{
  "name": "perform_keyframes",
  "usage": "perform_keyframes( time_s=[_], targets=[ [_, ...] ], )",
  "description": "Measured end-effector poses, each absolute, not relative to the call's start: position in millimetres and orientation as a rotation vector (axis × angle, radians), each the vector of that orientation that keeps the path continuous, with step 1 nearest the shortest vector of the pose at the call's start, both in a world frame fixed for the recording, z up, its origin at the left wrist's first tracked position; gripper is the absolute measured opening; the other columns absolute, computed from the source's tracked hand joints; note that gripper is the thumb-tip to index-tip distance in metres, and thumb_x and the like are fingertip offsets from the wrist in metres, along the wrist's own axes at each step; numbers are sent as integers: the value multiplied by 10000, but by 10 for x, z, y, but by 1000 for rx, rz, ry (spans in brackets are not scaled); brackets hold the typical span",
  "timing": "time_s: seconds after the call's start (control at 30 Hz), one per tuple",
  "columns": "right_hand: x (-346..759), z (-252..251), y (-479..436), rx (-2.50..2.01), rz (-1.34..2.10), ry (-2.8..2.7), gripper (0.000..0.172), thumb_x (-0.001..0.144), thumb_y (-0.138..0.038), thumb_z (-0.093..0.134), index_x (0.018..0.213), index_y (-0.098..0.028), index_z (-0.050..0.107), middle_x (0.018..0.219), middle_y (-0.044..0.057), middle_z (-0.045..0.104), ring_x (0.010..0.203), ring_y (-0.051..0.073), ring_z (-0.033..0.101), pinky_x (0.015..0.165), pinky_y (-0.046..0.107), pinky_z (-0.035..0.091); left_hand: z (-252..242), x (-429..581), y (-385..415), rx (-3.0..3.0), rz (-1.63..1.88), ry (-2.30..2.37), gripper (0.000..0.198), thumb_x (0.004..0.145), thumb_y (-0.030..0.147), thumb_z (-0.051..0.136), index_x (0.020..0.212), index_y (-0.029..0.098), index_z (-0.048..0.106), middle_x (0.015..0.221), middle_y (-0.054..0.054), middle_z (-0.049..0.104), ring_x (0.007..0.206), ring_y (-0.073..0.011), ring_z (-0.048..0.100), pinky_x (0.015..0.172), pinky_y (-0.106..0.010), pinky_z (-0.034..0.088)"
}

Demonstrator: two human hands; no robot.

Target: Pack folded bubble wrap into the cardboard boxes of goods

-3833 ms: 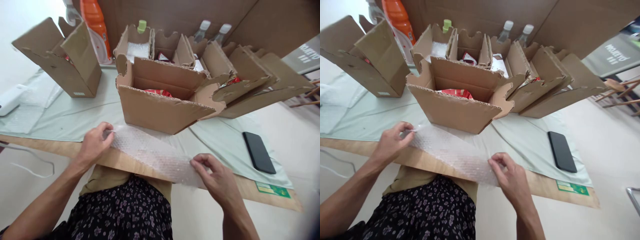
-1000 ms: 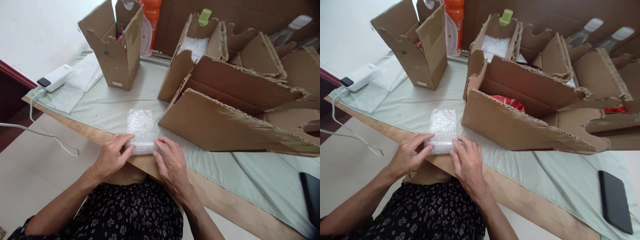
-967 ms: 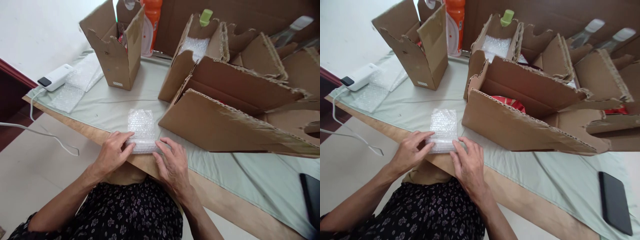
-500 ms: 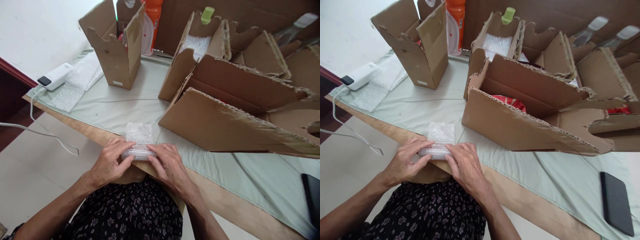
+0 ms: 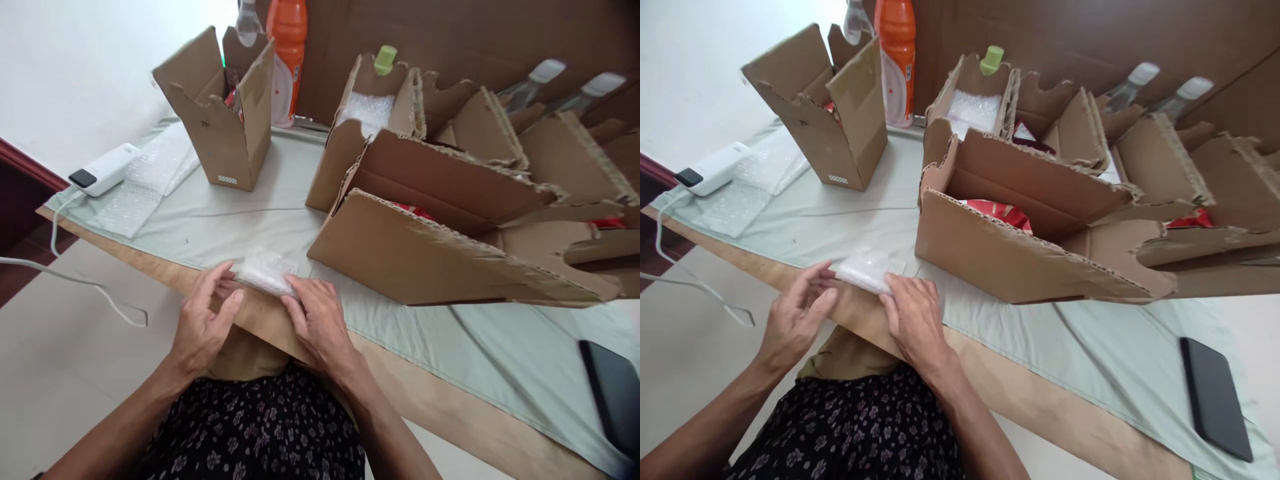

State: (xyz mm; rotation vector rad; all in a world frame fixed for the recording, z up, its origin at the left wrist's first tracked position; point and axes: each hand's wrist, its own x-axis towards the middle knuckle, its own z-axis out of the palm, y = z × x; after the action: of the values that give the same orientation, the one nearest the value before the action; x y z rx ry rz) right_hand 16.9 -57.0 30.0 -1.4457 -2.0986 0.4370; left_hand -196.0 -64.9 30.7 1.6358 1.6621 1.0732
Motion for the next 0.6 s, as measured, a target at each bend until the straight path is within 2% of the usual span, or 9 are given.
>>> perform_keyframes(
  time_s=[0.13,0.2,0.27,0.3,0.37,0.43,0.47,0.53,0.6],
  targets=[
    [189,401,-753,-1421,751,-1873,269,1032,-234,555,1270,-235,680,1180,39,782,1025,215,707,952,367,533,342,-1851,-797,1128,1026,1274,674,888,468,740,1467,192,534,1303,-154,716,1153,-302,718,969,-444,611],
    [227,440,-899,-1381,862,-1839,253,1029,-234,557,1244,-267,686,1180,18,775,1044,199,700,965,353,532,353,-1751,-805,946,1002,1095,748,852,500,779,1484,191,526,1265,-153,740,1164,-321,717,994,-465,601],
    [308,446,-1044,-1402,833,-1780,261,1008,-266,586,1255,-274,672,1210,42,751,1098,215,690,992,376,537,361,-1643,-802,815,991,1014,786,823,501,817,1491,207,523,1176,-129,775,1128,-319,732,999,-472,597],
    [365,437,-1109,-1430,798,-1729,316,987,-298,617,1300,-267,647,1267,70,724,1149,235,680,1012,398,541,363,-1590,-804,780,986,991,795,810,486,838,1489,217,524,1138,-118,787,1099,-313,744,987,-463,602],
    [493,410,-1212,-1452,823,-1625,550,923,-377,702,1438,-253,555,1402,126,652,1249,280,653,1040,433,554,361,-1484,-819,764,990,942,768,802,453,860,1468,239,542,1106,-101,796,1050,-293,762,952,-426,616],
    [615,401,-1276,-1386,967,-1543,719,872,-422,757,1516,-274,476,1435,129,642,1250,298,671,1023,431,582,356,-1380,-844,805,989,870,697,818,449,852,1428,256,575,1113,-95,795,1033,-282,770,932,-399,626],
    [669,416,-1295,-1347,1014,-1508,675,871,-411,757,1488,-306,504,1369,101,690,1178,287,712,980,410,607,355,-1329,-855,844,981,833,654,835,454,837,1410,265,590,1121,-93,793,1031,-281,771,927,-394,630],
    [777,503,-1317,-1298,973,-1464,443,882,-347,729,1312,-360,626,1125,31,779,953,257,771,842,356,646,366,-1238,-863,966,940,780,581,870,469,803,1386,287,609,1131,-91,790,1011,-282,777,906,-393,642],
    [935,684,-1343,-1302,821,-1474,269,894,-292,691,1149,-379,687,947,-3,780,794,238,762,712,321,646,405,-1167,-826,1151,912,743,596,888,504,776,1423,324,586,1182,-97,778,1009,-294,778,869,-400,657]
  ],
)
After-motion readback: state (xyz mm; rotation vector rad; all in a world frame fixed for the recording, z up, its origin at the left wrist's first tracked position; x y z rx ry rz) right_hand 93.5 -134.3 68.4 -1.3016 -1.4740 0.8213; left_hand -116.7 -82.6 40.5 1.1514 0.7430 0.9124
